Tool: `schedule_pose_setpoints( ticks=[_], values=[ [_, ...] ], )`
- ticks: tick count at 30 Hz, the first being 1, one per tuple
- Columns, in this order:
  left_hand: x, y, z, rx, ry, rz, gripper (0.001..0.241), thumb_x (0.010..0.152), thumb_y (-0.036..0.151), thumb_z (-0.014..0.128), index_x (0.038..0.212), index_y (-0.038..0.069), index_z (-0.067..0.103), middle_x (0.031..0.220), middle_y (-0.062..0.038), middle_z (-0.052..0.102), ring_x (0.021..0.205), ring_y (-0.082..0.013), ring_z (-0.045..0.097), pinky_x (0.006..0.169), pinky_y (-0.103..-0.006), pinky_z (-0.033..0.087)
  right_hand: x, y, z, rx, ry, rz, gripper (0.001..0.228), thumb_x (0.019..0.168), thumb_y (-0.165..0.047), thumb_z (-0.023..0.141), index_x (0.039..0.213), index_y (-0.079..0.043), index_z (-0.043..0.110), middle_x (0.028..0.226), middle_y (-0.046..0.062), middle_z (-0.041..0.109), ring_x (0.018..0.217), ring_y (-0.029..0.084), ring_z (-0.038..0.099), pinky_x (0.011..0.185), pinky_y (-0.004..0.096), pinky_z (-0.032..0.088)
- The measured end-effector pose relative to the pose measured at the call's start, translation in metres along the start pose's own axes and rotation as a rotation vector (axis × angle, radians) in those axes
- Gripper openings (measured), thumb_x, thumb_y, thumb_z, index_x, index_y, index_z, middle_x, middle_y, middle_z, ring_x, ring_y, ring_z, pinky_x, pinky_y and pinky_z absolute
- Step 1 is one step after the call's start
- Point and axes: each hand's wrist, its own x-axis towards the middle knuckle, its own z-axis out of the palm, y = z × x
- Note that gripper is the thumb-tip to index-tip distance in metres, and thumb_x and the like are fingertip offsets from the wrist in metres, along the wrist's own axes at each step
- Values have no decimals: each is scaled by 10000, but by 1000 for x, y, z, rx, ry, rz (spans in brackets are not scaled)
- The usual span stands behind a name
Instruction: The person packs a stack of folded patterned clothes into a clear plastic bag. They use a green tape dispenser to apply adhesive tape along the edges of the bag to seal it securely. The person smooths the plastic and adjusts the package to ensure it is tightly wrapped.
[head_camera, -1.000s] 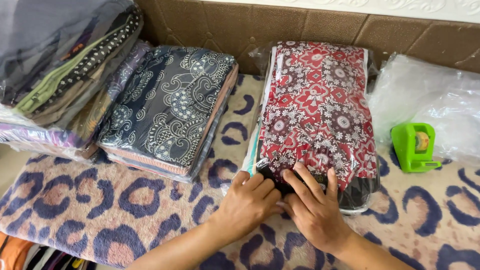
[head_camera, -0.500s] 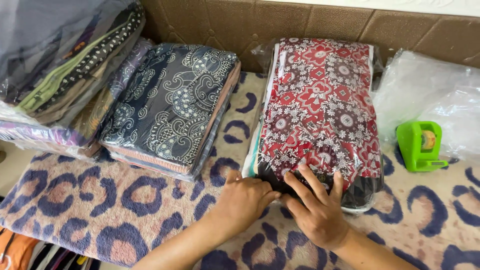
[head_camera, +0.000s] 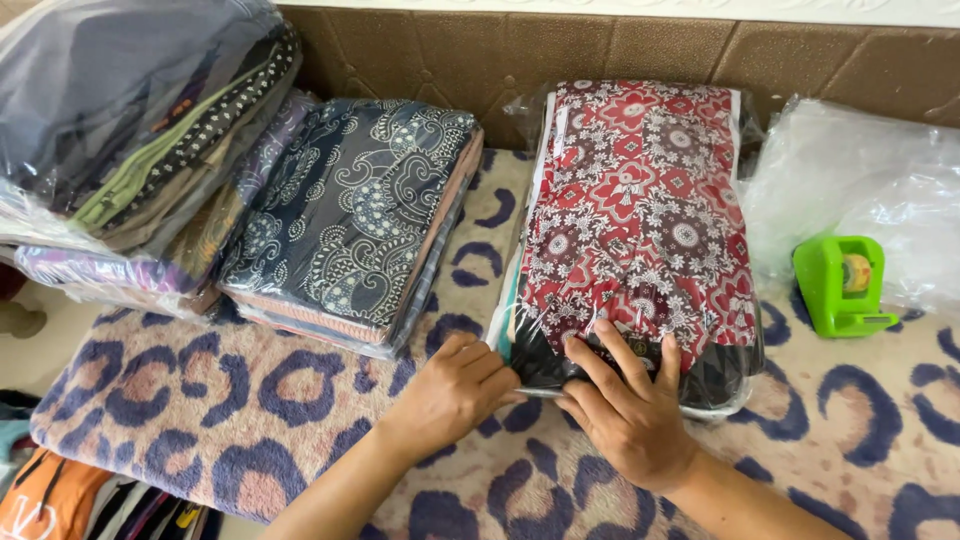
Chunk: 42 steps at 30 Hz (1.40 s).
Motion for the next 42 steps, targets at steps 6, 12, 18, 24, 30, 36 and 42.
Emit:
schedule_pose_setpoints(
  ticks=[6,12,18,24,30,36,42],
  values=[
    [-10,-10,27,-402,-80,-336,331,1023,344,626,831,80,572,706,-81,646,593,-338,615,763,-396,428,-16,2,6,-75,86,-49,296,975,-323,791,1197,-235,617,1372,63,665,1368,302,544,1219,684,25],
    [5,-3,9,-766,-204,-756,332,947,301,764,686,132,646,627,25,608,596,-88,521,583,-301,388,1,-10,6,-136,70,-109,143,1026,-322,699,1135,-230,707,1373,38,662,1371,273,531,1196,693,53],
    [1,-10,3,-989,-296,-813,351,1024,289,694,716,138,622,585,52,410,552,-68,326,548,-288,253,26,-18,16,23,-18,-46,64,1006,-158,674,1013,-110,715,1411,61,640,1432,270,488,1181,717,76],
    [-8,-4,16,-354,47,-535,308,1032,331,608,844,87,614,547,-59,531,448,-230,515,500,-391,406,30,-19,12,112,-26,-39,195,1015,-88,572,844,-146,646,1308,53,703,1397,310,511,1123,756,173],
    [-14,-7,0,371,-23,50,378,1010,529,650,1196,201,622,1185,-29,685,980,-192,640,872,-417,457,30,-19,13,120,-18,-15,234,1013,-96,596,793,-155,650,1326,42,695,1402,278,505,1118,761,158],
    [-7,-12,-6,311,28,185,273,1042,81,499,775,140,497,699,-29,466,612,-199,438,622,-327,357,29,-16,10,105,-7,-36,249,988,-226,741,789,-156,610,1370,43,678,1414,276,514,1159,717,46],
    [-21,5,21,127,-46,-182,306,1079,316,595,890,76,586,573,9,485,409,-120,428,360,-317,394,27,-13,-4,35,-30,-53,118,996,-255,723,999,-138,706,1409,50,651,1413,278,519,1162,724,48]
  ],
)
